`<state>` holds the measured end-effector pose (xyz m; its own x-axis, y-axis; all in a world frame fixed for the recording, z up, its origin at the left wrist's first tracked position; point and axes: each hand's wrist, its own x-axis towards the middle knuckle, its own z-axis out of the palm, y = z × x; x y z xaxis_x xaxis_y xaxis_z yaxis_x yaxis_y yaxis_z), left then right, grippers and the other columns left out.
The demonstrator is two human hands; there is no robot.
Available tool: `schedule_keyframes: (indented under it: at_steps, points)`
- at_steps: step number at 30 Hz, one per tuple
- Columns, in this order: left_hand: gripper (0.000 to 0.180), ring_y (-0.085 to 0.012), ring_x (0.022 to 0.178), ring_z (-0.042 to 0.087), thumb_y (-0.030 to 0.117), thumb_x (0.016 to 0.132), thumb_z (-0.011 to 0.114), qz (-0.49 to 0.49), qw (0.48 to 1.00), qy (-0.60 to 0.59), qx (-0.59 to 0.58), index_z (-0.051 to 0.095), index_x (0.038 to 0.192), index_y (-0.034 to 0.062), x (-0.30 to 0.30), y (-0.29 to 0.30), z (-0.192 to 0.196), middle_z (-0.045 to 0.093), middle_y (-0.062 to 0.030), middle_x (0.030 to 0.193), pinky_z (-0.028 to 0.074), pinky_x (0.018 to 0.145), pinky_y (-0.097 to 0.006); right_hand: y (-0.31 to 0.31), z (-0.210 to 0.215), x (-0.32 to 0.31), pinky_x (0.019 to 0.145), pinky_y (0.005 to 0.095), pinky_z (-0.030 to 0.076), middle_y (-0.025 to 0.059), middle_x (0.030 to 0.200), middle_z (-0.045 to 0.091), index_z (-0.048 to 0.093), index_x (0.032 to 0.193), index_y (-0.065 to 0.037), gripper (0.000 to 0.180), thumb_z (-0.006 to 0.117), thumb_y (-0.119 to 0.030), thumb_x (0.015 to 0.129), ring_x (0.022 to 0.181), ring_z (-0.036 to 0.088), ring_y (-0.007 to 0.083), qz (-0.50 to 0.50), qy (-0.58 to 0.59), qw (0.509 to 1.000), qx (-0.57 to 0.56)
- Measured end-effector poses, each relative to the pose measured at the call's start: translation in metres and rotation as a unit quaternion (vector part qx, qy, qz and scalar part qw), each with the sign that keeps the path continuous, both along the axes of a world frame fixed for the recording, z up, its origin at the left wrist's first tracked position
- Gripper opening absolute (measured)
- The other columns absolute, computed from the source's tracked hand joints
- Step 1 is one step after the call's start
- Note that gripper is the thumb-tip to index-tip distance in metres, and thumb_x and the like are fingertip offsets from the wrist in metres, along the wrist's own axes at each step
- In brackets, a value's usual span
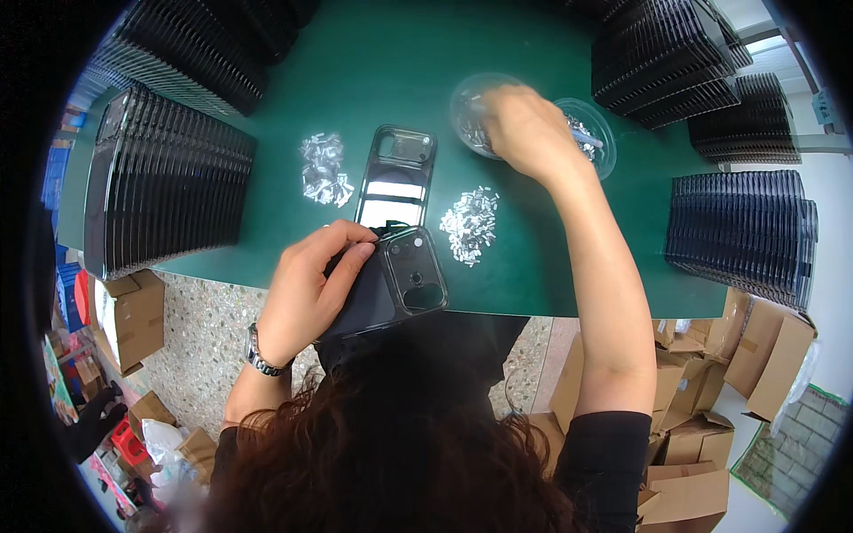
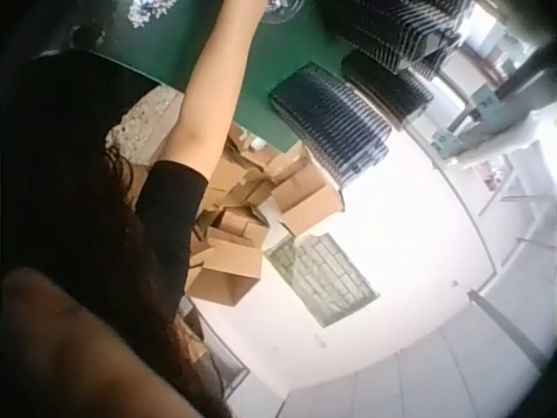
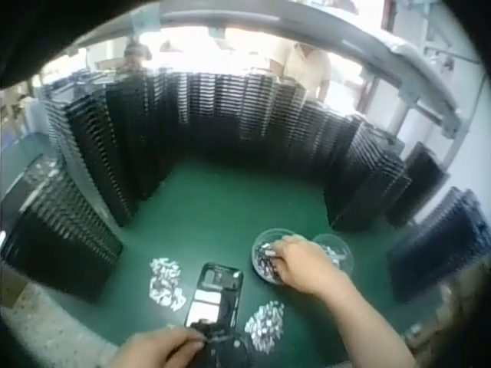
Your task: The person is assembling small components onto clear and black phone cases at a manufacturing workstation.
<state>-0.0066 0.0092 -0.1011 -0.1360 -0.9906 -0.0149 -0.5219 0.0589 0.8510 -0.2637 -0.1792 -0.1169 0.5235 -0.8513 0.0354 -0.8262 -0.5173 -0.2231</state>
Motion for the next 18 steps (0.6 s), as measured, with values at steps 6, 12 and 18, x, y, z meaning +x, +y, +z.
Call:
schedule_keyframes:
  at_steps: [6,12,18]
  points:
    - [0.012,-0.0336,0.082,0.072,0.009,0.101,0.067,-0.009,0.999,0.031,-0.002,0.068,0.105,-0.0021,-0.005,-0.009,0.004,0.073,-0.0179,0.091,0.053,0.073,-0.036,0.049,0.053,0.000,0.067,0.0294,0.047,0.0053,0.082,0.067,0.070,0.100,0.001,0.017,0.070,-0.014,0.095,0.072,0.057,0.0115,-0.055,-0.262,0.949,0.165]
    - [0.012,-0.0376,0.085,0.072,0.006,0.097,0.065,-0.060,0.998,0.011,0.014,0.068,0.106,-0.0023,-0.017,-0.023,0.004,0.074,-0.0200,0.095,0.054,0.073,-0.040,0.102,0.036,0.017,0.073,0.0451,0.052,0.0106,0.090,0.061,0.061,0.099,-0.002,0.025,0.075,0.002,0.077,0.087,0.060,0.0333,0.196,-0.228,0.953,0.043]
    - [0.010,-0.0383,0.082,0.071,0.006,0.096,0.065,-0.056,0.998,-0.020,-0.003,0.066,0.102,-0.0027,-0.027,-0.023,-0.002,0.072,-0.0204,0.092,0.053,0.071,-0.042,0.111,0.027,0.017,0.070,0.0412,0.054,0.0081,0.086,0.057,0.059,0.097,-0.004,0.023,0.072,-0.001,0.079,0.086,0.059,0.0294,0.224,-0.141,0.964,-0.011]
